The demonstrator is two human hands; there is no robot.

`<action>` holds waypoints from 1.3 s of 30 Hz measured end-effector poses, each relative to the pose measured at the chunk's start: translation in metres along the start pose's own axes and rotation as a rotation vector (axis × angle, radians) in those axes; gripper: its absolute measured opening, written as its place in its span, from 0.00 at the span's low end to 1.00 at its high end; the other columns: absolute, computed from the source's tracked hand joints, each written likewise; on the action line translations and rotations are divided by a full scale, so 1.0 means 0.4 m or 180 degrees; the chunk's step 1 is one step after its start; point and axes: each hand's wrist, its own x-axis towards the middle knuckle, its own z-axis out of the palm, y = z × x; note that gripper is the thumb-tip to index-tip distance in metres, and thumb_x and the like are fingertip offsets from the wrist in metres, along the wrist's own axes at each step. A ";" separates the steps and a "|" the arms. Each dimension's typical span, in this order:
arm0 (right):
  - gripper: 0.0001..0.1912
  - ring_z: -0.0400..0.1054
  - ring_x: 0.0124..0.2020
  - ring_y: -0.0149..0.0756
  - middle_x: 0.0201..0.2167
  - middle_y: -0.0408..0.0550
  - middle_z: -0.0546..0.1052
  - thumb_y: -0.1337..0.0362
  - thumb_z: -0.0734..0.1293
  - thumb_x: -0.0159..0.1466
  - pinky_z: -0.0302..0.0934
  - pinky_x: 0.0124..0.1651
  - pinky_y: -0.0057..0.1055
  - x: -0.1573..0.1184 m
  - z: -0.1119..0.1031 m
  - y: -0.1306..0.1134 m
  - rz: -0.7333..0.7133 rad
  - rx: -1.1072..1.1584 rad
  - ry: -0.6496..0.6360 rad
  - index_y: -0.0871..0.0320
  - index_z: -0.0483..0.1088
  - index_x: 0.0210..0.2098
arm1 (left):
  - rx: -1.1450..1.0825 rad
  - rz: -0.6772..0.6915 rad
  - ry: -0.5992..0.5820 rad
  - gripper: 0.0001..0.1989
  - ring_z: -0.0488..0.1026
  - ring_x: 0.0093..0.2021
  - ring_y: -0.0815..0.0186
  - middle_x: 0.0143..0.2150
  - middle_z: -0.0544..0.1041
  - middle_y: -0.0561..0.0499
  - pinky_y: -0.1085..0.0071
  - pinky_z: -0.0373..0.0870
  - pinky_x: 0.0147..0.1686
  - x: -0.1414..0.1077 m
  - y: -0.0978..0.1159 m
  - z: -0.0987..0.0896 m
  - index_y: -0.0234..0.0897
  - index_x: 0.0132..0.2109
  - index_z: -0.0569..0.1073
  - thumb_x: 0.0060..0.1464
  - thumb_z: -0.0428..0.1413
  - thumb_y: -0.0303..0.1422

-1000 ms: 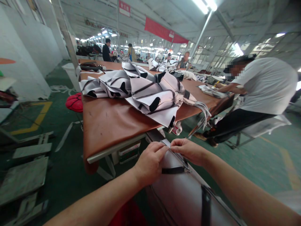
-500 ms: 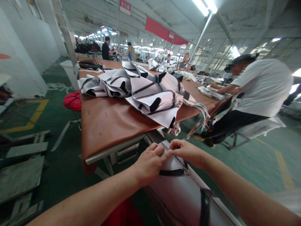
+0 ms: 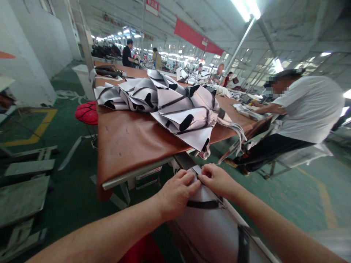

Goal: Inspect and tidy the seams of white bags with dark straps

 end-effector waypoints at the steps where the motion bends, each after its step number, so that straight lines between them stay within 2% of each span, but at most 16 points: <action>1: 0.10 0.60 0.30 0.35 0.24 0.45 0.67 0.59 0.60 0.54 0.52 0.33 0.30 0.003 0.002 -0.004 0.0043 -0.0082 0.0024 0.57 0.62 0.21 | -0.0049 -0.0015 0.0013 0.22 0.58 0.49 0.61 0.50 0.64 0.48 0.66 0.59 0.54 -0.001 -0.001 0.001 0.39 0.55 0.61 0.52 0.50 0.26; 7: 0.16 0.61 0.26 0.34 0.22 0.45 0.68 0.54 0.60 0.57 0.49 0.29 0.30 0.030 0.016 -0.024 0.0473 -0.0346 0.0040 0.56 0.58 0.19 | -0.0253 0.0030 0.0156 0.26 0.56 0.53 0.60 0.56 0.61 0.48 0.65 0.57 0.56 -0.013 -0.008 0.008 0.40 0.57 0.59 0.50 0.50 0.25; 11: 0.18 0.65 0.29 0.38 0.26 0.50 0.72 0.48 0.61 0.56 0.52 0.29 0.31 0.060 0.021 -0.032 0.0948 -0.0204 -0.0133 0.58 0.63 0.28 | -0.0501 -0.0007 0.0318 0.26 0.57 0.54 0.61 0.57 0.61 0.47 0.67 0.59 0.56 -0.014 -0.018 0.017 0.37 0.54 0.61 0.45 0.50 0.22; 15: 0.20 0.68 0.36 0.43 0.34 0.56 0.74 0.50 0.60 0.57 0.56 0.35 0.32 0.069 0.015 -0.044 0.1021 -0.0086 -0.0205 0.63 0.66 0.37 | -0.0527 -0.0223 0.0576 0.28 0.57 0.57 0.60 0.59 0.59 0.41 0.61 0.57 0.58 0.000 -0.020 0.021 0.32 0.55 0.59 0.44 0.47 0.20; 19: 0.21 0.67 0.42 0.44 0.41 0.58 0.74 0.54 0.61 0.57 0.58 0.41 0.32 0.051 -0.011 -0.057 0.0858 0.0101 -0.0351 0.64 0.67 0.43 | -0.0151 -0.0455 0.0372 0.25 0.60 0.55 0.60 0.57 0.64 0.43 0.59 0.57 0.57 0.024 -0.026 0.012 0.33 0.57 0.59 0.51 0.44 0.19; 24: 0.22 0.65 0.47 0.45 0.46 0.58 0.72 0.58 0.63 0.56 0.57 0.47 0.35 0.009 -0.035 -0.049 0.0765 0.0307 -0.0612 0.63 0.67 0.48 | 0.0273 -0.0359 -0.0053 0.21 0.60 0.54 0.59 0.60 0.62 0.48 0.60 0.56 0.56 0.037 -0.042 0.005 0.37 0.58 0.62 0.57 0.44 0.24; 28: 0.21 0.66 0.45 0.41 0.45 0.51 0.73 0.60 0.64 0.56 0.59 0.46 0.34 -0.029 -0.039 -0.017 0.0833 0.0961 -0.0875 0.59 0.67 0.48 | 0.0571 -0.0307 -0.0075 0.22 0.60 0.53 0.60 0.61 0.61 0.49 0.62 0.57 0.55 0.028 -0.047 0.014 0.38 0.60 0.61 0.59 0.44 0.26; 32: 0.18 0.67 0.42 0.39 0.41 0.48 0.75 0.63 0.64 0.55 0.59 0.43 0.32 -0.048 -0.050 -0.013 0.0975 0.0937 -0.1094 0.57 0.69 0.45 | 0.0909 -0.0155 -0.0093 0.23 0.61 0.51 0.59 0.61 0.61 0.49 0.59 0.58 0.51 0.023 -0.057 0.013 0.39 0.60 0.59 0.58 0.45 0.26; 35: 0.13 0.68 0.38 0.38 0.36 0.48 0.75 0.62 0.65 0.55 0.59 0.39 0.30 -0.029 -0.051 -0.036 0.1040 0.0614 -0.0927 0.58 0.72 0.40 | 0.1091 -0.0105 -0.0080 0.25 0.61 0.53 0.59 0.60 0.62 0.50 0.58 0.56 0.52 0.036 -0.084 -0.009 0.40 0.60 0.59 0.56 0.44 0.24; 39: 0.12 0.67 0.34 0.37 0.33 0.49 0.74 0.59 0.64 0.56 0.58 0.32 0.28 0.021 -0.037 -0.069 0.1150 0.0526 -0.0665 0.59 0.73 0.35 | 0.1212 -0.0425 -0.0039 0.24 0.58 0.57 0.58 0.58 0.65 0.48 0.58 0.56 0.54 0.063 -0.107 -0.049 0.37 0.58 0.63 0.55 0.44 0.23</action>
